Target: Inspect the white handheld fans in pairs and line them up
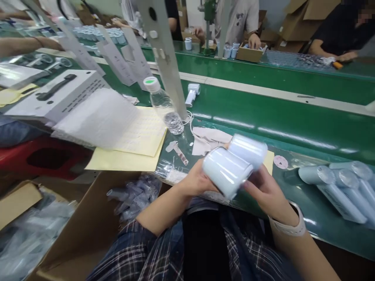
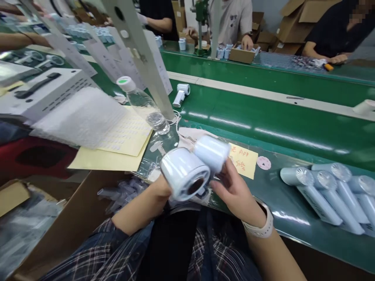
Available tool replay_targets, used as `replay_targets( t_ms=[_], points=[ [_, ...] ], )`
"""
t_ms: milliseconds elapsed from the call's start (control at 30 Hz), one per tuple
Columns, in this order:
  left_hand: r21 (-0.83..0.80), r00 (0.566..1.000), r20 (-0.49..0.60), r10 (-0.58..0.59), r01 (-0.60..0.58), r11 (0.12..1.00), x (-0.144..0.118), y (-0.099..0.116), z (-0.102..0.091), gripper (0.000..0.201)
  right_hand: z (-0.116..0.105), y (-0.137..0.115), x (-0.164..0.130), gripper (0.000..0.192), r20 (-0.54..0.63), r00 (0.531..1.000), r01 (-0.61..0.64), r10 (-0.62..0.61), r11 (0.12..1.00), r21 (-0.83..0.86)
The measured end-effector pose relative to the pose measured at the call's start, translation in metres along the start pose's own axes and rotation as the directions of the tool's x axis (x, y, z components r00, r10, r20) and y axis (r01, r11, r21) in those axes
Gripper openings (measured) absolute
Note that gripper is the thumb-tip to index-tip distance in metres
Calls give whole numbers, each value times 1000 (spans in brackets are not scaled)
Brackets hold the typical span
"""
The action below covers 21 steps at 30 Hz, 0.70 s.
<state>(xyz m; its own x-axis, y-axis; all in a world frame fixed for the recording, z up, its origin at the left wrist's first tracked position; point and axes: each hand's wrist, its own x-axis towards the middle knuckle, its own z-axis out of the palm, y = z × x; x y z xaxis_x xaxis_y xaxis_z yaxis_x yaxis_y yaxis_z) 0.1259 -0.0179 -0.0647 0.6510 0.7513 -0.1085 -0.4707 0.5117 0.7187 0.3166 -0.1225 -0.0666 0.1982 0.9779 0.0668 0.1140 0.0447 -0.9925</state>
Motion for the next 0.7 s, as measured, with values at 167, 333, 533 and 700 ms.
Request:
replay_targets(
  t_ms=[167, 333, 533, 700],
  points=[
    [38, 992, 111, 59, -64, 997, 11, -6, 2, 60, -7, 2, -9, 64, -129, 983, -96, 132, 962, 256],
    [95, 976, 218, 18, -40, 995, 10, -19, 16, 47, -17, -1, -13, 46, -198, 966, -93, 168, 936, 340],
    [223, 957, 291, -4, -64, 973, 8, -32, 17, 37, -19, -1, -27, 41, -149, 981, -50, 120, 914, 403],
    [283, 953, 300, 33, -122, 951, 7, -27, 13, 41, -15, -5, -28, 41, -95, 990, -56, 108, 899, 435]
  ],
)
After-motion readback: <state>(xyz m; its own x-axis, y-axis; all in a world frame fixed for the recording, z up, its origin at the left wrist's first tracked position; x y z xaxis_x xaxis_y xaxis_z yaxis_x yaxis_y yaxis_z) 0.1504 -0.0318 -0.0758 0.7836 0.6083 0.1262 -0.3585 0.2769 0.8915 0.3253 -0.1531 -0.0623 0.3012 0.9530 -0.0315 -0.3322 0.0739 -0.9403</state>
